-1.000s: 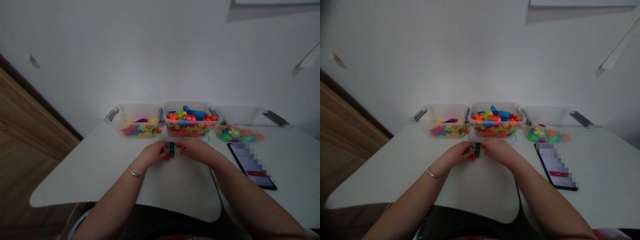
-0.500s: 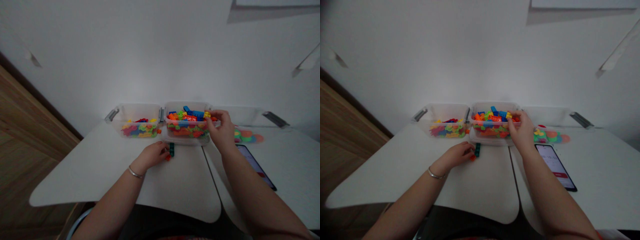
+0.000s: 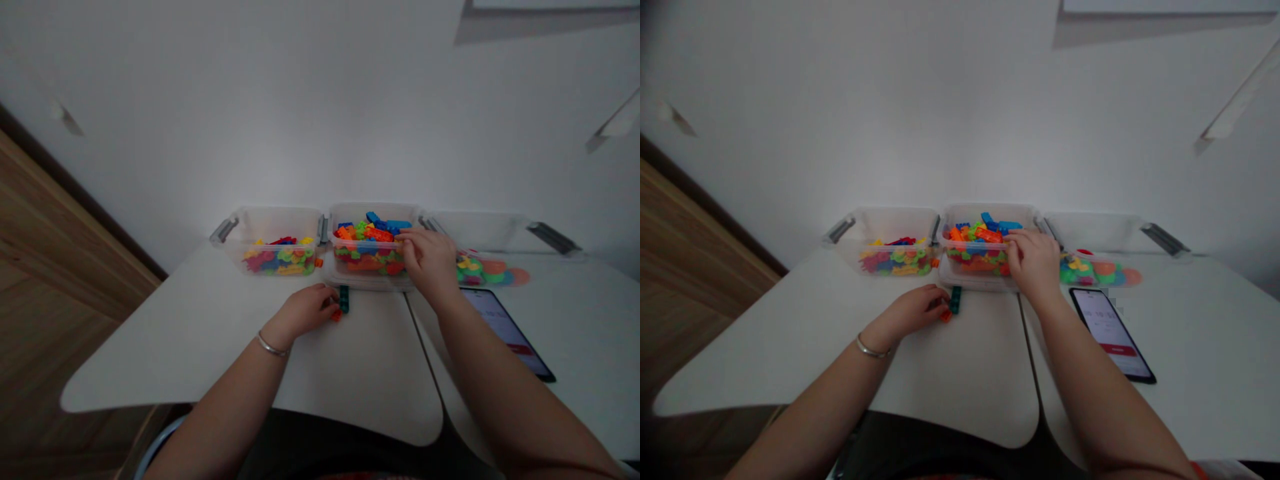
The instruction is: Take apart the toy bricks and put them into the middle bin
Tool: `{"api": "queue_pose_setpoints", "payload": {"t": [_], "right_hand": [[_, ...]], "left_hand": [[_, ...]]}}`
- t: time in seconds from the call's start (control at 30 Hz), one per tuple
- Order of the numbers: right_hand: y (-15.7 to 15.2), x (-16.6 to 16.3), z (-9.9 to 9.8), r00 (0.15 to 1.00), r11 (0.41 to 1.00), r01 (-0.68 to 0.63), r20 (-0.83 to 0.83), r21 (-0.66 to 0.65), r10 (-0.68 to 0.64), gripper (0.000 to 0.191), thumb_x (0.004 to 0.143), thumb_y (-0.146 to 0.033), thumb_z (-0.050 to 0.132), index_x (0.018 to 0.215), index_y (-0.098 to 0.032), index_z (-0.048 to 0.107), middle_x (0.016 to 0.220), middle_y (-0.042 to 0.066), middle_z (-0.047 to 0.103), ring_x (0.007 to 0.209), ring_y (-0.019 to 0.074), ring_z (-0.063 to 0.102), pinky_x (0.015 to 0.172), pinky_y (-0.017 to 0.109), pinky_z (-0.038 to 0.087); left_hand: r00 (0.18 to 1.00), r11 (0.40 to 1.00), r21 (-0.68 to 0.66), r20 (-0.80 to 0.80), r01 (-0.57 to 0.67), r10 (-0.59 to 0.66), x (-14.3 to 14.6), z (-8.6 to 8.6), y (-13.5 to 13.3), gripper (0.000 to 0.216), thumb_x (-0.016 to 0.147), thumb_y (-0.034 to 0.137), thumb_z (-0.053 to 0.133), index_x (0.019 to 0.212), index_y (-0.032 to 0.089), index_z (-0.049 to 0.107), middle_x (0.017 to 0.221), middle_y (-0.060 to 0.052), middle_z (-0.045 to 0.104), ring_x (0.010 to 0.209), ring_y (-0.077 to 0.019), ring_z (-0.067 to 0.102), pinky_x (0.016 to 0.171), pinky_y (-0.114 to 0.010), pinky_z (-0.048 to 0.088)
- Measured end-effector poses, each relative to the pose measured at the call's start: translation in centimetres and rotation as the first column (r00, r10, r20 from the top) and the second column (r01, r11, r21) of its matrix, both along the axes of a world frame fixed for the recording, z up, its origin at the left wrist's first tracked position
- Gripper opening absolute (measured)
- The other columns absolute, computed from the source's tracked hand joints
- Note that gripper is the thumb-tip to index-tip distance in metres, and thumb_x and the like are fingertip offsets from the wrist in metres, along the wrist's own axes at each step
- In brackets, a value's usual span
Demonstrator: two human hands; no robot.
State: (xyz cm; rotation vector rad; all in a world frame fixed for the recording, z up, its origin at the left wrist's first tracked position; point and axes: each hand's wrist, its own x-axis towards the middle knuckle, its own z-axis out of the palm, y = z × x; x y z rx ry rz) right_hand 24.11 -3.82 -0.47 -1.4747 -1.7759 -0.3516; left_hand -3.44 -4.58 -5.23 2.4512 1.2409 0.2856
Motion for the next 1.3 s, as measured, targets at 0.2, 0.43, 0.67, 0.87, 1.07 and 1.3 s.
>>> {"api": "queue_pose_setpoints", "payload": {"t": [0.2, 0.43, 0.67, 0.87, 1.07, 1.3], "right_hand": [[-0.3, -0.4, -0.1, 1.000, 0.998, 0.003, 0.000, 0.065, -0.003, 0.034, 0.095, -0.030, 0.044, 0.113, -0.020, 0.071, 0.124, 0.009, 0.071, 0.118, 0.0270, 0.061, 0.106, 0.046, 0.041], [-1.7, -2.4, 0.1, 0.961, 0.958, -0.278, 0.020, 0.076, 0.277, 0.027, 0.096, -0.029, 0.046, 0.103, -0.023, 0.072, 0.114, 0.010, 0.072, 0.111, 0.0256, 0.062, 0.103, 0.044, 0.043], [-2.8, -5.8, -1.3, 0.719, 0.735, -0.611, 0.183, -0.294, 0.670, 0.025, 0.099, -0.029, 0.049, 0.100, -0.021, 0.073, 0.107, 0.008, 0.073, 0.099, 0.0210, 0.063, 0.090, 0.035, 0.049], [-3.6, -7.7, -2.5, 0.574, 0.627, -0.587, 0.283, -0.513, 0.769, 0.018, 0.094, -0.026, 0.059, 0.104, -0.019, 0.072, 0.110, 0.010, 0.073, 0.100, 0.0224, 0.063, 0.085, 0.035, 0.049], [-3.6, -7.9, -3.1, 0.583, 0.627, -0.522, 0.295, -0.579, 0.757, 0.018, 0.092, -0.019, 0.059, 0.104, -0.019, 0.073, 0.113, 0.009, 0.071, 0.100, 0.0218, 0.062, 0.087, 0.036, 0.050], [-3.3, -7.8, -3.7, 0.621, 0.658, -0.479, 0.306, -0.581, 0.721, 0.024, 0.095, -0.014, 0.053, 0.109, -0.018, 0.072, 0.111, 0.010, 0.071, 0.100, 0.0220, 0.063, 0.086, 0.035, 0.051]], "left_hand": [[0.999, 0.999, 0.004, 0.016, -0.034, 0.034, 0.2, 0.2, -0.1, 0.025, 0.093, 0.029, 0.054, 0.111, 0.019, 0.069, 0.106, -0.008, 0.071, 0.093, -0.0221, 0.065, 0.082, -0.031, 0.050], [0.985, 0.986, 0.038, -0.052, -0.161, 0.163, 0.6, 0.6, -0.1, 0.026, 0.093, 0.026, 0.049, 0.106, 0.018, 0.070, 0.104, -0.010, 0.072, 0.093, -0.0241, 0.067, 0.079, -0.032, 0.050], [0.959, 0.962, 0.043, -0.086, -0.269, 0.271, 0.4, 0.5, 0.3, 0.027, 0.093, 0.025, 0.047, 0.107, 0.018, 0.070, 0.108, -0.011, 0.073, 0.096, -0.0240, 0.068, 0.082, -0.032, 0.049], [0.957, 0.962, 0.006, -0.096, -0.275, 0.274, 0.5, 0.9, 0.4, 0.024, 0.092, 0.024, 0.051, 0.105, 0.019, 0.070, 0.103, -0.010, 0.074, 0.091, -0.0223, 0.068, 0.077, -0.030, 0.049], [0.960, 0.965, 0.023, -0.103, -0.261, 0.262, 0.5, 0.7, 0.5, 0.024, 0.092, 0.024, 0.050, 0.104, 0.019, 0.070, 0.104, -0.010, 0.073, 0.094, -0.0240, 0.068, 0.080, -0.031, 0.049], [0.965, 0.970, 0.026, -0.101, -0.241, 0.243, 0.4, 0.4, 0.6, 0.025, 0.090, 0.023, 0.051, 0.106, 0.018, 0.070, 0.105, -0.011, 0.073, 0.094, -0.0249, 0.068, 0.080, -0.033, 0.049]]}}
